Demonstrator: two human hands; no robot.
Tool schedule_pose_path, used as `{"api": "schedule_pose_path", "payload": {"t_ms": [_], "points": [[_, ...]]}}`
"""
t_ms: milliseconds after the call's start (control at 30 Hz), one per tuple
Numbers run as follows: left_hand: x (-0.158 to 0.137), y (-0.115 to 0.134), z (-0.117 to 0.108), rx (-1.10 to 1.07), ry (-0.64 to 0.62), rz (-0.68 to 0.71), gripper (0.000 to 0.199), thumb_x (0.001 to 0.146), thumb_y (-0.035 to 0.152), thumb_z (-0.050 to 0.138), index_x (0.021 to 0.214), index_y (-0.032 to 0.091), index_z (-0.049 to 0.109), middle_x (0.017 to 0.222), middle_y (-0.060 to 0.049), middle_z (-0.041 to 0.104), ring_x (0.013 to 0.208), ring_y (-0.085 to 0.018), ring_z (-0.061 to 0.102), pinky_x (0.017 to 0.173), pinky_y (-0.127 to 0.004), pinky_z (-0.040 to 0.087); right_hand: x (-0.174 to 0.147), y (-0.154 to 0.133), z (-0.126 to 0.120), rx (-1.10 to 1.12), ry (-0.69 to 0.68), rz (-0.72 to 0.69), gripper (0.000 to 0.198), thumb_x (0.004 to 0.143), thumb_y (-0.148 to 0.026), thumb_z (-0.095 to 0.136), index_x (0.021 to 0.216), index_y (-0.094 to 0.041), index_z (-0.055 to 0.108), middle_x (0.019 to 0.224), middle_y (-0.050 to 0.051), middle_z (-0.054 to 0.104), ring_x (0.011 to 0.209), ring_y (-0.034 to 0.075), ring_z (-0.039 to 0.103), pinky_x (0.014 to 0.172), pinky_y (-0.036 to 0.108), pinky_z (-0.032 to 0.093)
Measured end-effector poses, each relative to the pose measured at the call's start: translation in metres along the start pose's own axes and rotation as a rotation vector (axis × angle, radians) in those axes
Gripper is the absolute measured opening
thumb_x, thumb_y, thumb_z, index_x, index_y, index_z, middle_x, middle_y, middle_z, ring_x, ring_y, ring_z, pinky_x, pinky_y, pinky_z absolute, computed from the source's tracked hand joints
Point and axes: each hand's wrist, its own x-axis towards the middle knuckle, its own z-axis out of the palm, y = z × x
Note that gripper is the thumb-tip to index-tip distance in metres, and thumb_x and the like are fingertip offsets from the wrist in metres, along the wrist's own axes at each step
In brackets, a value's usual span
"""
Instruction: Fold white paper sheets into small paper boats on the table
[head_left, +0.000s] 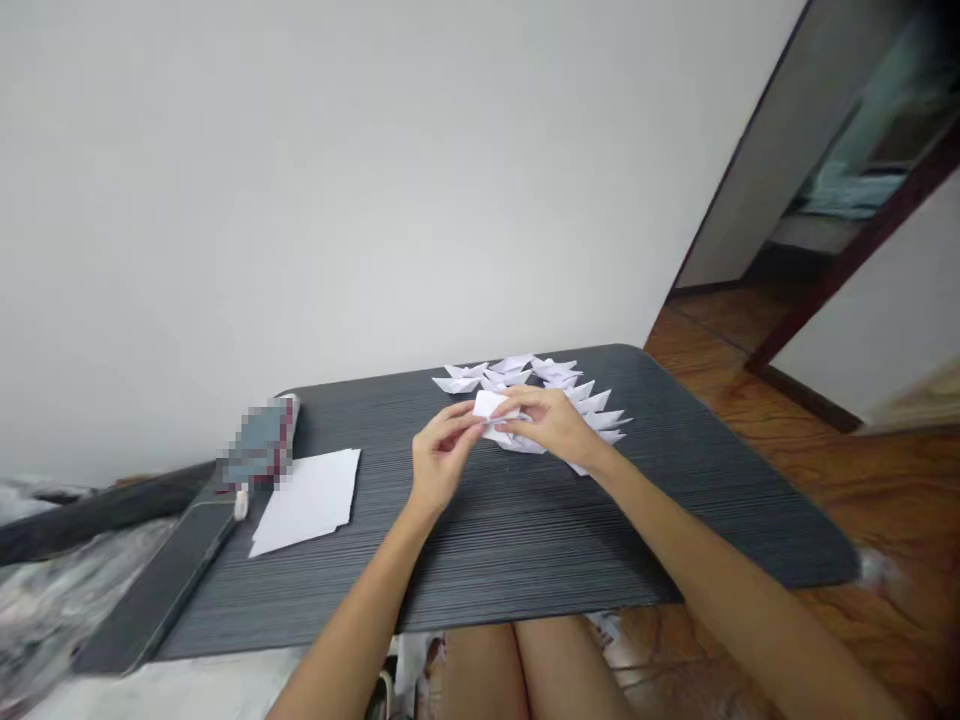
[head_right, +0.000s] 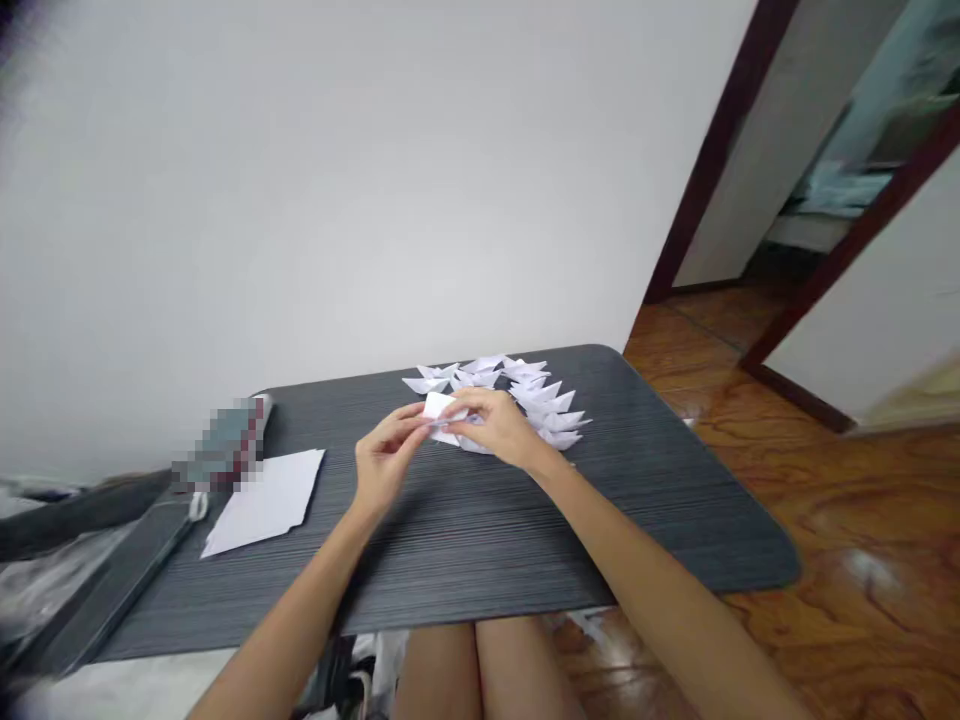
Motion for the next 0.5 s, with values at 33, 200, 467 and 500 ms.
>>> {"api": "schedule_pose_path", "payload": {"t_ms": [33,200,467,500], "points": [[-0.0002,-0.0001,-0.0003,0.009,-0.005,-0.004,0.012,0.071,0.021,0.060,0.077,0.016,0.068,0.092,-0.006,0.065,0.088,-0.017,0.059,0.076,-0.026,0.047,-0.0011,-0.0011,-0.0004,-0.019,0.005,0.025,0.012,0.065,-0.022,0.065,0.074,-0.014,0.065,0.084,0.006,0.060,0.079,0.016,0.055,0.072,0.028,0.042],[0.0001,-0.0013,-0.0004,-0.019,-0.047,-0.035,0.012,0.071,0.020,0.060,0.078,0.017,0.069,0.090,-0.005,0.067,0.086,-0.017,0.060,0.078,-0.028,0.047,-0.0031,-0.0035,-0.0058,-0.103,-0.068,-0.006,0.012,0.066,-0.024,0.065,0.075,-0.016,0.064,0.075,0.003,0.059,0.071,0.014,0.054,0.064,0.026,0.042],[-0.0001,-0.0031,0.0052,-0.191,-0.001,-0.169,0.015,0.067,0.020,0.063,0.080,0.014,0.064,0.085,-0.005,0.067,0.076,-0.016,0.063,0.074,-0.028,0.051,-0.0021,0.0027,-0.0046,-0.115,0.079,-0.114,0.007,0.068,-0.023,0.062,0.067,-0.016,0.060,0.084,0.005,0.057,0.084,0.017,0.053,0.076,0.031,0.041],[-0.0004,-0.0033,0.0058,-0.197,0.017,-0.179,0.013,0.066,0.020,0.063,0.077,0.013,0.063,0.082,-0.005,0.067,0.073,-0.015,0.064,0.072,-0.028,0.051,-0.0021,0.0041,-0.0029,-0.110,0.116,-0.108,0.009,0.068,-0.023,0.063,0.066,-0.016,0.059,0.086,0.005,0.056,0.087,0.017,0.053,0.077,0.031,0.040]]}}
